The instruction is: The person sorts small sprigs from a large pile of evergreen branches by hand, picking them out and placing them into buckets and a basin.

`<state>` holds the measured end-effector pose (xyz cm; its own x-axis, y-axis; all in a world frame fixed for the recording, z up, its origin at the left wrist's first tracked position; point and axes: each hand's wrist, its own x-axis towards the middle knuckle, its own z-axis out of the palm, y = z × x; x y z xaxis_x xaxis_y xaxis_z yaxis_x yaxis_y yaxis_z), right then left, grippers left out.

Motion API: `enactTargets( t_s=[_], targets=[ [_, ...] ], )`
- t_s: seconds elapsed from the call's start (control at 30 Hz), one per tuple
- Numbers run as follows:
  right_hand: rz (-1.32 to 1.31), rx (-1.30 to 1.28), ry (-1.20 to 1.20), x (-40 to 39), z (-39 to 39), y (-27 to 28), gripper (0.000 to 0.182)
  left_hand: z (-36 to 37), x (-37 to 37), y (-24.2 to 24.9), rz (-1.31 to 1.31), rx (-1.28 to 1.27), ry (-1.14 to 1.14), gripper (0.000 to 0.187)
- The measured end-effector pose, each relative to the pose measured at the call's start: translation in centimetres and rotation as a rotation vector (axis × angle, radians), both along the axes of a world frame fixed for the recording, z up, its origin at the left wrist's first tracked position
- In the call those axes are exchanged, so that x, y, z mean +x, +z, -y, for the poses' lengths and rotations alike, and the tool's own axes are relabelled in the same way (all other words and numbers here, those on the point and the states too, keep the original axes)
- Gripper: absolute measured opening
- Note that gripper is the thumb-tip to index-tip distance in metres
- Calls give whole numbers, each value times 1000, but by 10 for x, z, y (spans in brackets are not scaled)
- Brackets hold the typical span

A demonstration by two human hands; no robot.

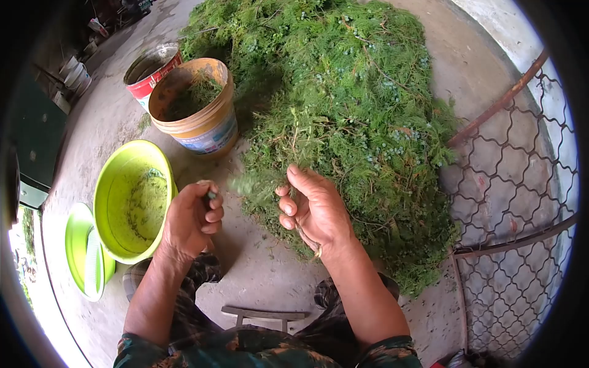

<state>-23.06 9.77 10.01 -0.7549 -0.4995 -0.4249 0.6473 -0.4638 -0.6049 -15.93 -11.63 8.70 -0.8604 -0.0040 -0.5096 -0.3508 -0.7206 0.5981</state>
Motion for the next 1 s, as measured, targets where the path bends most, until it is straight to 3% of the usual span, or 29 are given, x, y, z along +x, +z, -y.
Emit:
enactTargets(
  t_s=[0.17,0.23,0.27,0.37,0.5,0.57,0.7,0.77,1.0],
  targets=[
    [79,-99,62,0,-4,0,15,-11,4,0,65,77,-123,11],
    [97,-113,83,1,-3,0,15,-20,4,4,52,-47,-228,15],
    [110,-96,82,2,-2,0,13,-20,5,1,-4,-3,-231,27],
    [119,-79,88,3,-2,1,13,-22,3,10,-122,5,-270,38],
    [83,-69,123,4,-2,0,15,-26,4,9,-209,-25,-253,39],
    [75,-74,147,5,-1,-3,16,-29,3,13,-262,-272,-281,37],
    [68,30,107,8,4,1,14,-26,1,13,-256,-407,-348,26],
    [9,79,78,8,5,1,15,-29,3,22,-282,-696,-393,28],
    [-161,272,9,13,10,5,22,-26,5,26,-241,-866,-510,30]
  ],
)
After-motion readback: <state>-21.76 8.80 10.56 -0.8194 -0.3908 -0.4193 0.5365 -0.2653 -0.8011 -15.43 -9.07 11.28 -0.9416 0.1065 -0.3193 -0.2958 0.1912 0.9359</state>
